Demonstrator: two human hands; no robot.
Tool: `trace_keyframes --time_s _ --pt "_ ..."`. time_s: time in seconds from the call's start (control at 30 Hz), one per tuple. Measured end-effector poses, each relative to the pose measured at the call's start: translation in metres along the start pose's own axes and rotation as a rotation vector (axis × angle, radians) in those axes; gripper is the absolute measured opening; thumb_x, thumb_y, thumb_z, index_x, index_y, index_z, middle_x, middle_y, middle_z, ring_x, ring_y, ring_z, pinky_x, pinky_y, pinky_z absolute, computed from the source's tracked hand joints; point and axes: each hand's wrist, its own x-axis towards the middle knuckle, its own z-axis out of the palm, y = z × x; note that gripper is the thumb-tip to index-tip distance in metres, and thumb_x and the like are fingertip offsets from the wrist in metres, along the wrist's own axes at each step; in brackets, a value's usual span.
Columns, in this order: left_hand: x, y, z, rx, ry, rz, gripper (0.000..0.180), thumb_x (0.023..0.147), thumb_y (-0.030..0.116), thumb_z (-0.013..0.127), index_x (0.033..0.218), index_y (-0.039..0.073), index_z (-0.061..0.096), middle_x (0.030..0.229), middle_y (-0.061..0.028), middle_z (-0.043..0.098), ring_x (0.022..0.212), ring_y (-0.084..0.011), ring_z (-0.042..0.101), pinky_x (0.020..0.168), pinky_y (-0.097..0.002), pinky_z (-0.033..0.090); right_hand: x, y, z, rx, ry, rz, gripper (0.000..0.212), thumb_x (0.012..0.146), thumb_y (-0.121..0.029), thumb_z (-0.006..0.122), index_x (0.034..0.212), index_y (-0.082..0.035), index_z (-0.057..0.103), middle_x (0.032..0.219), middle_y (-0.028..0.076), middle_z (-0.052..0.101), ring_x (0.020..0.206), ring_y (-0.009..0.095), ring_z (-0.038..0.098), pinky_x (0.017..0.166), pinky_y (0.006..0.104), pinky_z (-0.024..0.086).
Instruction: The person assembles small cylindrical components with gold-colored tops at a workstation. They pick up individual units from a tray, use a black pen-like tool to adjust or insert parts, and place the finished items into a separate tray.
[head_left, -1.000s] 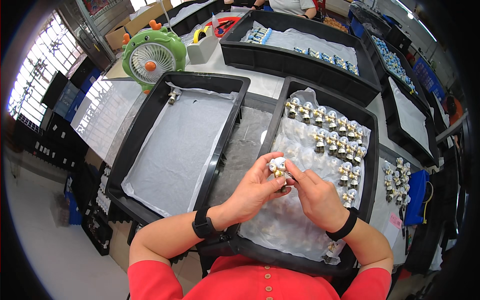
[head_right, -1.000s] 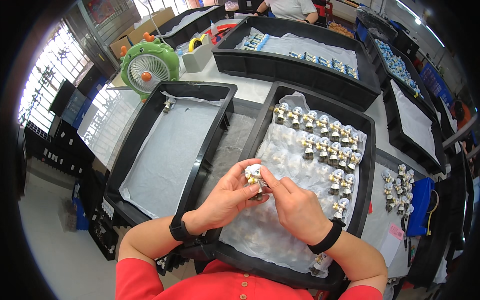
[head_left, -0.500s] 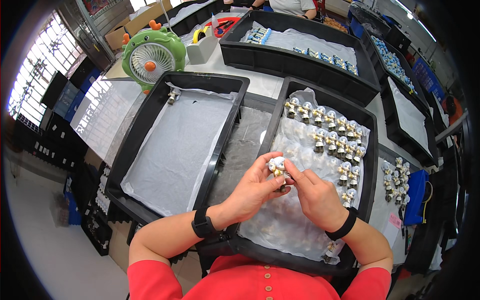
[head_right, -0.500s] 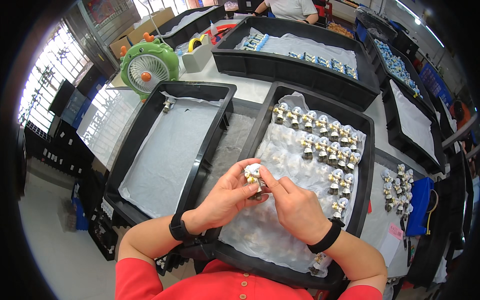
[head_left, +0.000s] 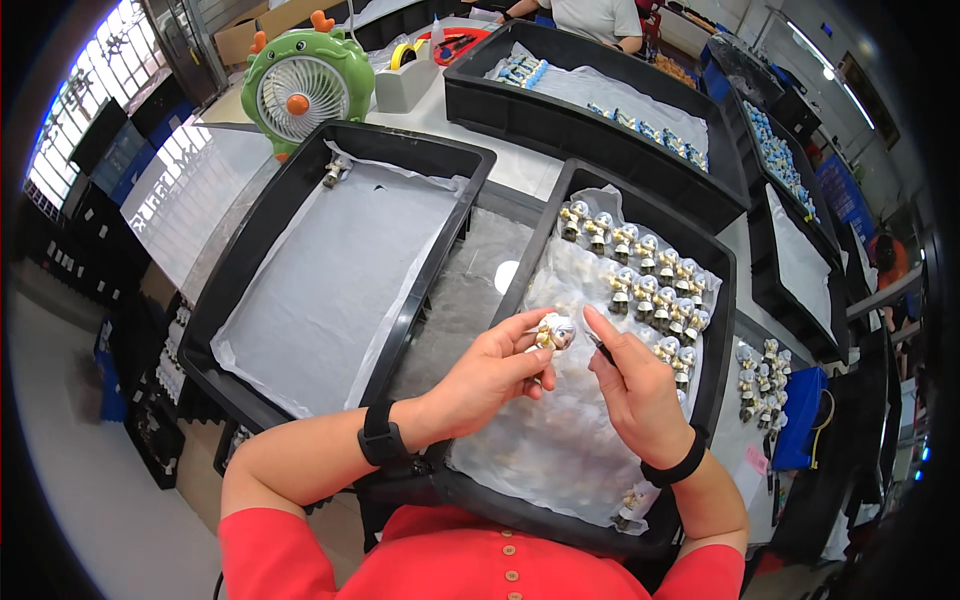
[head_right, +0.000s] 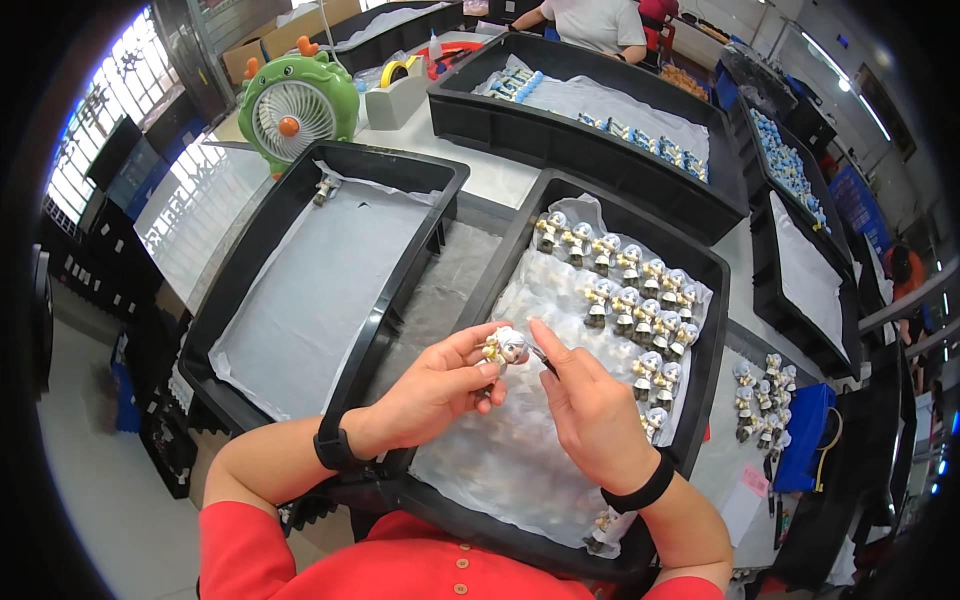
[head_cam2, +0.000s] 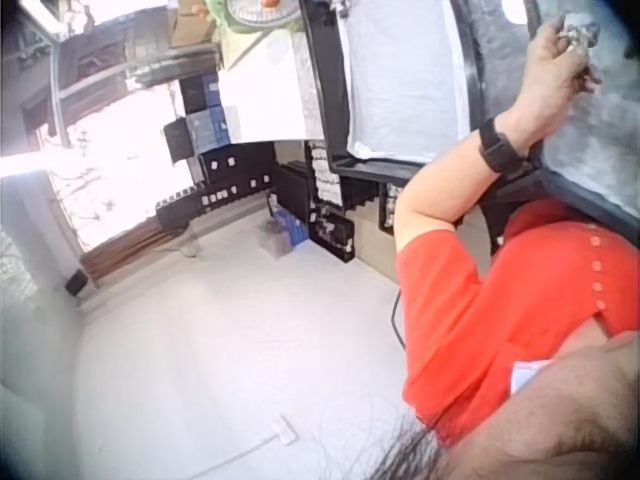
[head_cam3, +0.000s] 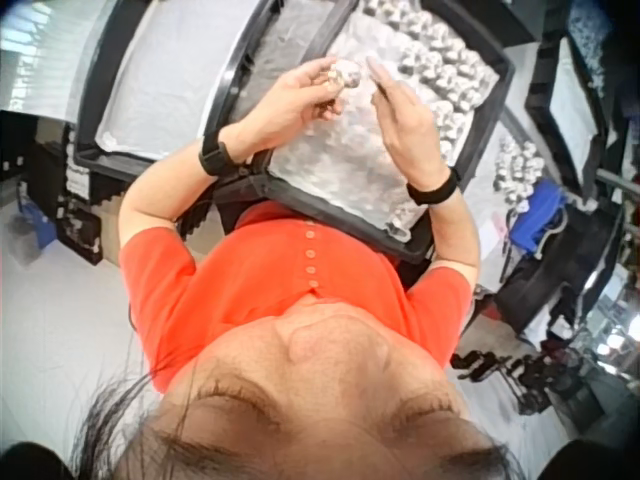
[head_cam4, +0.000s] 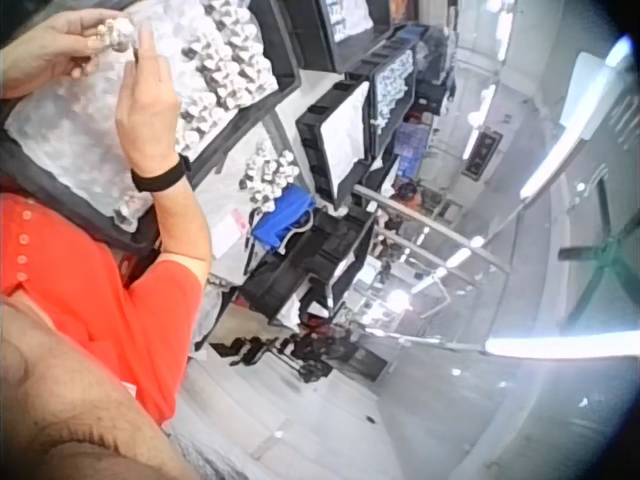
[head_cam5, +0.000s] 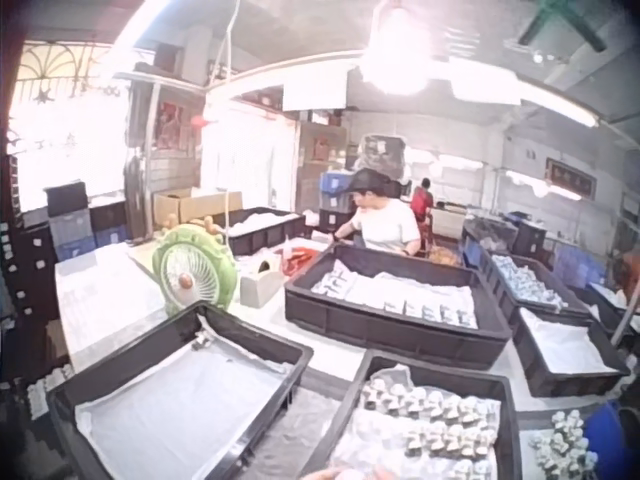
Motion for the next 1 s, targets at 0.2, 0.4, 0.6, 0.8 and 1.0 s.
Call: trace_keyframes --time_s 0.2,0.4,0.6,0.8,1.0 --pt "-0.003 0.007 0.004 0.041 -0.013 -0.06 0.054 0.096 0.012 0.051 0.144 0.004 0.026 0.112 -0.0042 0.055 0.082 -0.0125 0.059 0.07 -0.0257 0.048 0.009 0.007 -0.019 -0.236 -0.087 -0.163 0.052 0.084 0.002 0.059 0.133 -0.011 0.049 0.08 0.013 0.055 0.065 0.029 0.057 0.058 0.0357 0.048" --pt "-0.004 0.007 0.005 0.092 0.001 -0.098 0.058 0.096 0.016 0.053 0.144 0.003 0.024 0.111 -0.0062 0.055 0.082 -0.014 0.061 0.069 -0.0265 0.049 0.021 -0.018 -0.041 0.485 -0.158 0.43 0.036 0.094 -0.005 0.051 0.13 -0.009 0.048 0.091 0.009 0.064 0.06 0.015 0.06 0.055 0.0267 0.048" --pt "-0.002 0.002 0.002 0.102 -0.031 -0.083 0.056 0.096 0.015 0.052 0.144 0.003 0.025 0.111 -0.0066 0.054 0.079 -0.0139 0.061 0.067 -0.0259 0.049 0.02 0.0 -0.048 1.314 -0.135 0.539 0.041 0.098 -0.012 0.04 0.136 0.002 0.034 0.115 0.022 0.058 0.096 0.026 0.066 0.075 0.0278 0.056" --pt "-0.002 0.005 0.003 0.078 -0.059 -0.091 0.055 0.094 0.012 0.051 0.143 0.003 0.027 0.111 -0.0071 0.053 0.077 -0.0134 0.061 0.066 -0.0251 0.049 0.013 0.004 -0.032 1.719 -0.08 0.383 0.051 0.091 -0.003 0.043 0.139 0.007 0.028 0.136 0.028 0.042 0.123 0.035 0.05 0.098 0.0352 0.049" --pt "-0.005 0.007 0.005 0.097 -0.04 -0.089 0.052 0.092 0.011 0.052 0.139 0.002 0.03 0.111 -0.0073 0.053 0.071 -0.0131 0.06 0.062 -0.0256 0.048 0.005 0.017 -0.009 1.106 0.054 0.216 0.029 0.097 -0.019 0.045 0.11 0.003 0.058 0.079 0.004 0.05 0.064 0.012 0.048 0.063 0.025 0.041"
